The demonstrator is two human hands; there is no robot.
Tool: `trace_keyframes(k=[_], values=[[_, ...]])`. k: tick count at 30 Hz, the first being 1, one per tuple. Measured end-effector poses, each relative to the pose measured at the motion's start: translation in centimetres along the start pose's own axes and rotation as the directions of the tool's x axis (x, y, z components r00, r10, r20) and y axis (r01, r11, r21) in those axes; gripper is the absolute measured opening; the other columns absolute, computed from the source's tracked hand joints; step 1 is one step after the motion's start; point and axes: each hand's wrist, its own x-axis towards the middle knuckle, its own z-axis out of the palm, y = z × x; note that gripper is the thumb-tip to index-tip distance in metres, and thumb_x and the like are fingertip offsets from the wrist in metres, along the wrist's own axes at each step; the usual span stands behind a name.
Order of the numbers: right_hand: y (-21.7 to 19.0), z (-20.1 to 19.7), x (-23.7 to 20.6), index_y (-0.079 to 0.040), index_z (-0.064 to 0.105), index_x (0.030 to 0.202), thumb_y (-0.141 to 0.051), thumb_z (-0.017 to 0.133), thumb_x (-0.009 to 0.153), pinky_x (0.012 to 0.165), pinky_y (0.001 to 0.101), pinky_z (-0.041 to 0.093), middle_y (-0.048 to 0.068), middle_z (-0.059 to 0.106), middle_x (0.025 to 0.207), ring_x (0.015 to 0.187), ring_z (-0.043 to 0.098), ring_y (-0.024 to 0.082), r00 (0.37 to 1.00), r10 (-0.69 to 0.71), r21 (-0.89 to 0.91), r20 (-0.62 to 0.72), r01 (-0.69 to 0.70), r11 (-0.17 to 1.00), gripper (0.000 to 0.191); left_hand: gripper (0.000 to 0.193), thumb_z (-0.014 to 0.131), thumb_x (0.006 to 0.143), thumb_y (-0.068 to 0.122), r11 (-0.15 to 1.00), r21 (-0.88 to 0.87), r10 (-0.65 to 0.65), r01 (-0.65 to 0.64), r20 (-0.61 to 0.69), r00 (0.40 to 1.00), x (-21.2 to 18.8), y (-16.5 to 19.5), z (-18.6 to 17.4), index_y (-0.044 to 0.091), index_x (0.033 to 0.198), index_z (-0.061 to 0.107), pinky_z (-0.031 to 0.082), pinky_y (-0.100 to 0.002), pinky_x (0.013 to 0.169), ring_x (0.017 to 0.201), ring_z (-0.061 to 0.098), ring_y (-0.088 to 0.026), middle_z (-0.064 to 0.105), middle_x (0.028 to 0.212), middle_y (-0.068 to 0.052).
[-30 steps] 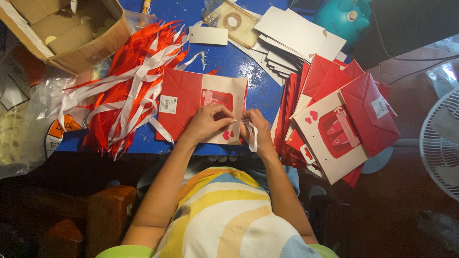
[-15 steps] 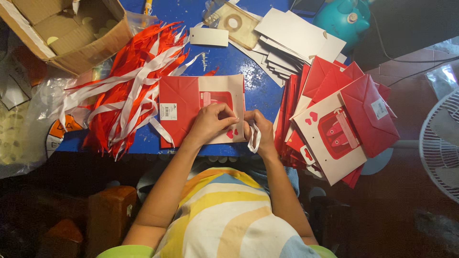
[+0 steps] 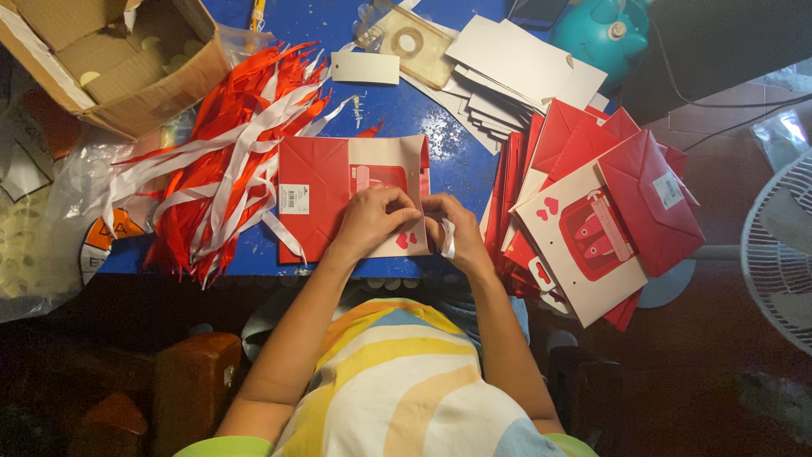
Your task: The person assembles small red and white gift boxes by threading white ribbons through pre-cut slots and tying them. They handle multiple boxes one at a time, adjusting ribbons and stacking completed units on the table.
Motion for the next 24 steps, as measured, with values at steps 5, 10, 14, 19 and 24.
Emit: trace_keyframes(k=[5,10,14,19,24], values=[[0.6,0.8,-0.1,-0.002,0.066,0.111,-0.002,0.065,0.092,0.064,0.0292,0.05,0.009,0.066,0.095,0.075,0.065,0.016,0.99,0.121,-0.013,-0.069,-0.122,0.992,0.02,0.03,0.082,0.08,0.033,0.998,-0.063,0.002,-0.005,-0.043,0.999,0.0,-0.2,0.4,0.006,0.085,0.068,0.056,-0.034,0.066,0.073,0.073,-0.019,0.073,0.079,-0.006],[1.5,1.5,-0.2,-0.002,0.065,0.109,0.007,0.061,0.086,0.073,0.0271,0.049,0.005,0.061,0.094,0.082,0.059,0.011,0.955,0.015,-0.056,-0.295,-0.033,0.998,0.025,0.027,0.078,0.089,0.032,1.0,-0.012,-0.024,0.024,-0.053,0.998,0.2,-0.5,0.7,0.007,0.088,0.069,0.053,-0.036,0.065,0.07,0.072,-0.02,0.072,0.076,-0.008],[0.8,1.5,0.2,-0.002,0.065,0.111,0.002,0.065,0.094,0.07,0.0238,0.046,-0.001,0.061,0.09,0.079,0.055,0.007,0.904,0.168,0.172,-0.393,-0.107,0.979,0.018,0.025,0.078,0.09,0.033,0.999,0.036,0.017,-0.015,-0.062,0.998,-0.1,-0.3,0.8,0.008,0.095,0.074,0.054,-0.036,0.069,0.075,0.071,-0.02,0.072,0.081,-0.008],[-1.8,1.7,0.3,-0.002,0.066,0.123,0.005,0.062,0.093,0.077,0.0217,0.05,0.001,0.068,0.101,0.088,0.061,0.006,0.956,0.097,0.165,-0.278,-0.052,0.985,0.031,0.03,0.073,0.094,0.022,0.928,-0.367,0.052,-0.056,-0.022,0.998,-1.1,-0.4,1.0,0.007,0.119,0.07,0.057,-0.031,0.076,0.085,0.072,-0.013,0.075,0.094,-0.004],[-3.8,2.8,1.5,0.0,0.066,0.128,0.013,0.055,0.089,0.084,0.0259,0.056,0.008,0.073,0.107,0.097,0.071,0.01,0.992,0.042,0.179,-0.119,-0.02,0.984,0.043,0.015,0.076,0.097,0.009,0.863,-0.471,0.092,-0.183,-0.209,0.974,-2.3,-1.2,-0.6,0.004,0.111,0.073,0.057,-0.026,0.073,0.088,0.07,-0.01,0.068,0.096,-0.005]])
